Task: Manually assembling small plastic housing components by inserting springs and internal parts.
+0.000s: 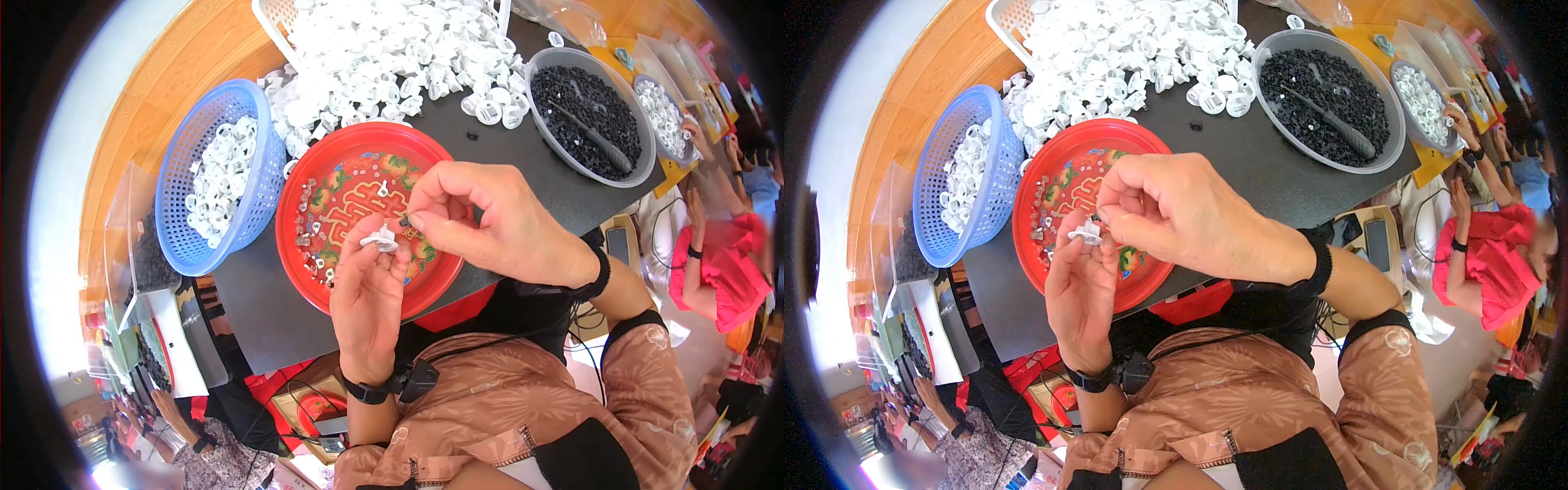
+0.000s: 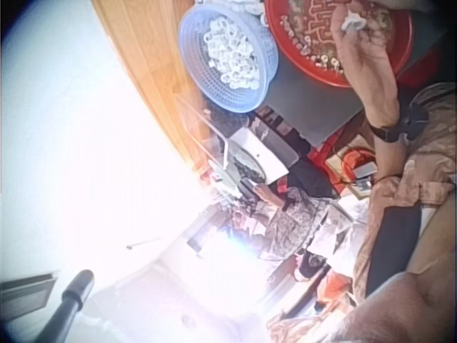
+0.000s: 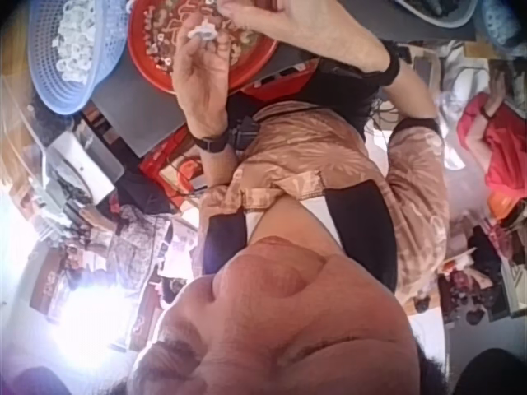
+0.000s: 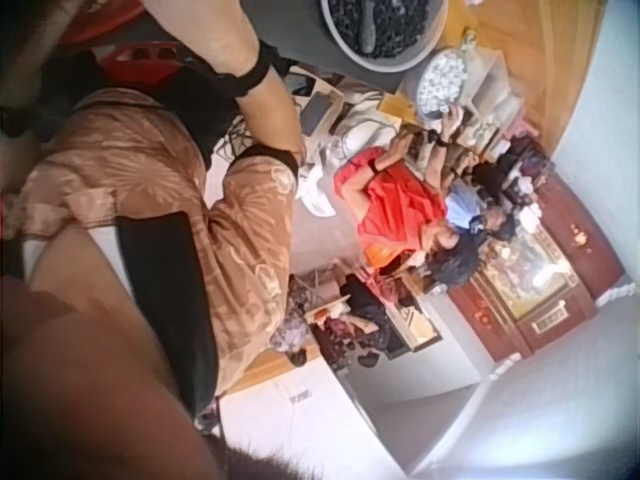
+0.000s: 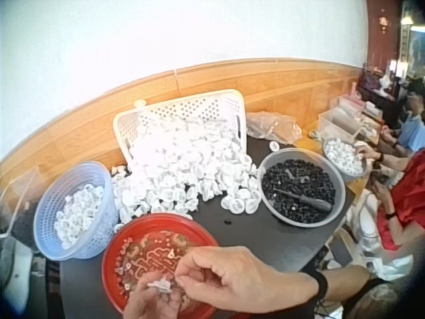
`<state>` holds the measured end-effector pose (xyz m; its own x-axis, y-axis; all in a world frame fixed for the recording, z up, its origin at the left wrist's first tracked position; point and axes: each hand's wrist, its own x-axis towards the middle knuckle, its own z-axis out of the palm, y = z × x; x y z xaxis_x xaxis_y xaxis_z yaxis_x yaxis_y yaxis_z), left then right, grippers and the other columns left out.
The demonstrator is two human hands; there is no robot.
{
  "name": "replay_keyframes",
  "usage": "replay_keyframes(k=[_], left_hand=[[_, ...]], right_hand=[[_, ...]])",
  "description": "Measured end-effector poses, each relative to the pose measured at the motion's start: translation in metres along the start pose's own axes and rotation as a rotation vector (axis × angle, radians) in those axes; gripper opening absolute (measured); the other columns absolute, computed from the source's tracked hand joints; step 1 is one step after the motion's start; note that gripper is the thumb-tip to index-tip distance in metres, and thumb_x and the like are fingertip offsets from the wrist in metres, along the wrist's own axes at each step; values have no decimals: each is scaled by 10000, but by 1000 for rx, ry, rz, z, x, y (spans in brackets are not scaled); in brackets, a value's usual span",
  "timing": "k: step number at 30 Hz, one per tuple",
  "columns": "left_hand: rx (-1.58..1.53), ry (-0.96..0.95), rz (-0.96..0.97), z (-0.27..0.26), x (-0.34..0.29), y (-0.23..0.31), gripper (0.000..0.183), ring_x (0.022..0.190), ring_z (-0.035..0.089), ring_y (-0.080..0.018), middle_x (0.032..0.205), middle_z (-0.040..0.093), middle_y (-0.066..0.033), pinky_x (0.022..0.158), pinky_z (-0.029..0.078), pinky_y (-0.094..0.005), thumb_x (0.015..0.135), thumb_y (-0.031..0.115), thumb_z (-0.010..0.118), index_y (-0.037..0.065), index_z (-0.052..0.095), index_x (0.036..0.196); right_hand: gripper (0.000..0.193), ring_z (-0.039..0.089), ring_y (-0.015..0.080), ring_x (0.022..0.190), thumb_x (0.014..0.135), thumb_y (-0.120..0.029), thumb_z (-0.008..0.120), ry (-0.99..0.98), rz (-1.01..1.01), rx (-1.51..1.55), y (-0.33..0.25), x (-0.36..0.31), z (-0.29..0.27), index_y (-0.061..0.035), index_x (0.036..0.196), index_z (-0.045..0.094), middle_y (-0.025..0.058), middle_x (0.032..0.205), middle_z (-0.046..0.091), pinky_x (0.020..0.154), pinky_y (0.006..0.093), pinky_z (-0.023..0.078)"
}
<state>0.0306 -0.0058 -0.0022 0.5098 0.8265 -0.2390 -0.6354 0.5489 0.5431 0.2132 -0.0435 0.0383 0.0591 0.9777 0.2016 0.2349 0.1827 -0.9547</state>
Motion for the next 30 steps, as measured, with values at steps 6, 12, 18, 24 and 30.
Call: replay_keyframes(k=[6, 12, 18, 24, 30], left_hand=[[90, 21, -19, 21, 0, 1, 461, 1227, 513, -238, 1331, 504, -188, 1054, 413, -365, 973, 91, 438, -84, 352, 1391], [226, -33, 1, 17, -3, 2, 431, 1252, 501, -262, 1349, 489, -188, 1075, 413, -402, 1002, 106, 445, -79, 366, 1382], [206, -63, 5, 14, -4, -1, 381, 1209, 534, -240, 1317, 523, -160, 1003, 466, -386, 995, 116, 474, -40, 438, 1341], [219, -102, 31, 4, -11, -1, 394, 1234, 513, -259, 1345, 500, -147, 1036, 432, -400, 975, 84, 500, 5, 407, 1350], [191, -107, 48, 8, -23, 1, 377, 1182, 539, -198, 1272, 552, -119, 1009, 450, -361, 923, 30, 579, 19, 491, 1289]], right_hand=[[108, 555, 215, 570, 809, -85, 648, 63, -160, -128, 11, -2, 15, -29, 822, 556, 87, 677, 554, 511, 330, 429], [97, 577, 220, 617, 797, -67, 653, 124, -277, -269, 16, 2, 22, -52, 834, 565, 52, 717, 580, 594, 332, 439], [112, 574, 255, 665, 797, -113, 647, 159, -297, -360, 12, -3, 25, -74, 823, 546, 45, 748, 573, 668, 365, 425], [119, 561, 230, 663, 799, -121, 652, 226, -323, -405, 4, -12, 31, -83, 838, 546, 29, 744, 562, 687, 348, 412], [140, 576, 209, 663, 794, -104, 680, 298, -362, -387, -1, -25, 41, -79, 892, 582, 23, 740, 582, 713, 336, 420]])
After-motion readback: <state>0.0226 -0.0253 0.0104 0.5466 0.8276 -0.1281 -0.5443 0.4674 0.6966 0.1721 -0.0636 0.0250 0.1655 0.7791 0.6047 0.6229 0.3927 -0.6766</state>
